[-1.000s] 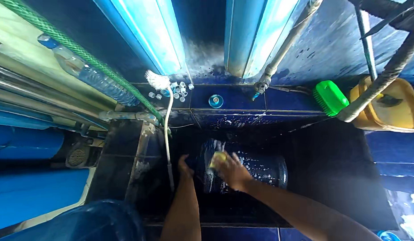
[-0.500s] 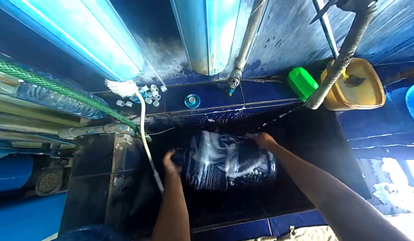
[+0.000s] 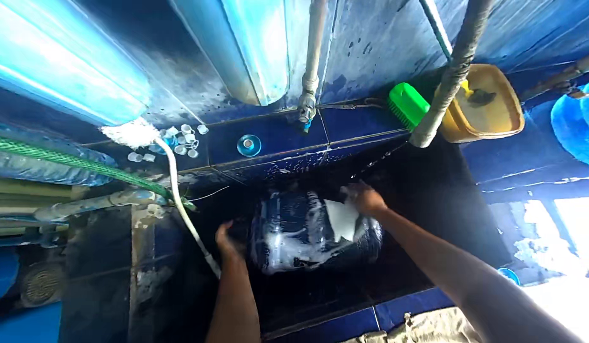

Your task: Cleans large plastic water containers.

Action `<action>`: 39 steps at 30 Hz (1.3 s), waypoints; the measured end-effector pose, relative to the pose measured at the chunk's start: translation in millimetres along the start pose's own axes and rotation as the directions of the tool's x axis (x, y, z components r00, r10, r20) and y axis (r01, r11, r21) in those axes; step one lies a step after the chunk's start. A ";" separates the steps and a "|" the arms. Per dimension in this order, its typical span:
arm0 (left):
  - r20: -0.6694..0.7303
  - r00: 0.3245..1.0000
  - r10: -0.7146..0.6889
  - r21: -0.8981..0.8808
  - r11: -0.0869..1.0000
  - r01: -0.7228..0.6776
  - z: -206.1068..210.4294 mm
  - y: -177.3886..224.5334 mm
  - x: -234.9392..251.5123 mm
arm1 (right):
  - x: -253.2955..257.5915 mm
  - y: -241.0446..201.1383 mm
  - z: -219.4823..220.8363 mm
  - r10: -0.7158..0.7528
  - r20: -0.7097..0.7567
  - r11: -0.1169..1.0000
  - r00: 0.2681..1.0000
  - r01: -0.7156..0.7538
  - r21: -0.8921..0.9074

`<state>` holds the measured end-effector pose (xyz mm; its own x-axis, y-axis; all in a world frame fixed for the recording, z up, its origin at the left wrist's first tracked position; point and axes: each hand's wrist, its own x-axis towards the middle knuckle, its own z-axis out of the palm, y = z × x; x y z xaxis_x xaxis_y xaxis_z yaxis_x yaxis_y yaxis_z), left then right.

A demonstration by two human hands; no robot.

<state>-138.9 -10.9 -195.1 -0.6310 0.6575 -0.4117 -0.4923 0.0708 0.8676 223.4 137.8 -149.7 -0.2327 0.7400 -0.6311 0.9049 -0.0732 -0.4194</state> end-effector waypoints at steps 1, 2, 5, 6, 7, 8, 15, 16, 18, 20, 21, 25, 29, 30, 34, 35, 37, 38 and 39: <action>0.142 0.989 0.052 -0.081 0.996 -0.041 12.6 7.4 5.2 | 24.3 12.9 -12.6 0.096 0.059 0.995 0.994 -0.095 -0.018; 0.258 0.961 0.094 -0.175 0.983 -0.049 20.9 9.5 8.8 | 53.1 19.7 -11.8 0.109 0.118 0.992 0.987 -0.100 -0.077; 0.307 0.950 0.061 -0.326 0.944 0.045 22.2 -11.7 5.8 | 108.3 -43.7 7.6 -0.059 0.215 0.988 0.975 0.088 -0.128; 0.219 0.976 0.002 -0.252 0.966 0.055 16.6 -18.9 3.3 | 101.5 -87.5 18.4 -0.096 0.182 0.994 0.979 0.103 -0.026; 0.091 0.992 -0.089 -0.159 0.982 0.103 9.2 -22.9 0.9 | 79.5 -129.8 34.3 -0.130 0.151 0.991 0.980 0.122 0.060; -0.063 0.981 -0.186 -0.047 0.982 0.183 2.5 -24.6 -1.5 | 46.5 -162.5 53.6 -0.184 0.127 0.979 0.975 0.170 0.112; -0.325 0.929 -0.178 0.092 0.972 0.218 -16.8 -19.1 -13.6 | -45.7 -29.6 50.9 -0.316 -0.098 0.946 0.944 0.305 -0.107; -0.250 0.960 -0.128 0.076 0.986 0.151 -5.4 -11.8 -9.4 | -28.8 -5.4 25.5 -0.156 -0.108 0.986 0.982 0.148 -0.080; 0.014 1.000 -0.015 -0.053 0.998 0.016 13.8 -1.5 3.9 | 15.5 22.3 -6.7 0.100 -0.029 0.995 0.995 -0.099 0.026; 0.219 0.974 0.050 -0.186 0.982 -0.009 20.5 -2.7 13.6 | 68.7 18.8 -3.8 0.141 0.038 0.983 0.989 -0.145 0.114; 0.248 0.968 0.040 -0.238 0.971 0.021 16.7 -9.8 13.8 | 85.3 -7.0 -0.6 0.081 0.091 0.991 0.993 -0.089 0.095; -0.072 0.967 -0.244 0.006 0.969 0.245 -6.7 -29.3 3.1 | 18.3 -167.9 62.6 -0.266 0.084 0.960 0.960 0.256 0.112; -0.328 0.923 -0.203 0.132 0.957 0.257 -34.3 -31.2 -10.1 | -60.5 -115.5 109.0 -0.638 0.101 0.759 0.764 0.645 -0.089; -0.322 0.934 -0.155 0.132 0.970 0.206 -35.3 -29.0 -8.5 | -63.4 -82.3 96.7 -0.628 0.033 0.765 0.777 0.625 -0.156; -0.044 0.999 -0.017 0.027 0.999 0.018 0.3 0.2 7.6 | -7.3 19.8 8.7 -0.188 -0.121 0.982 0.975 0.186 -0.024; 0.100 0.994 0.036 -0.044 0.999 -0.032 8.8 6.5 12.1 | 18.2 30.2 -4.1 -0.048 -0.040 0.995 0.998 0.052 0.090; 0.359 0.924 0.129 -0.226 0.973 -0.048 17.6 6.0 21.0 | 77.3 32.2 -3.4 -0.002 0.104 0.986 0.995 -0.015 0.164; 0.423 0.895 0.142 -0.292 0.956 -0.014 17.1 -2.3 21.6 | 106.1 18.1 1.5 -0.114 0.166 0.991 0.980 0.101 0.087; 0.396 0.912 0.103 -0.312 0.950 0.028 14.7 -12.5 17.4 | 124.0 -12.3 5.7 -0.228 0.220 0.971 0.948 0.239 -0.021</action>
<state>-134.9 10.7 -209.0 -0.3891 0.9043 -0.1759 -0.6726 -0.1484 0.7250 181.4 226.7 -226.6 -0.5056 0.5714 -0.6464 0.8306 0.1197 -0.5439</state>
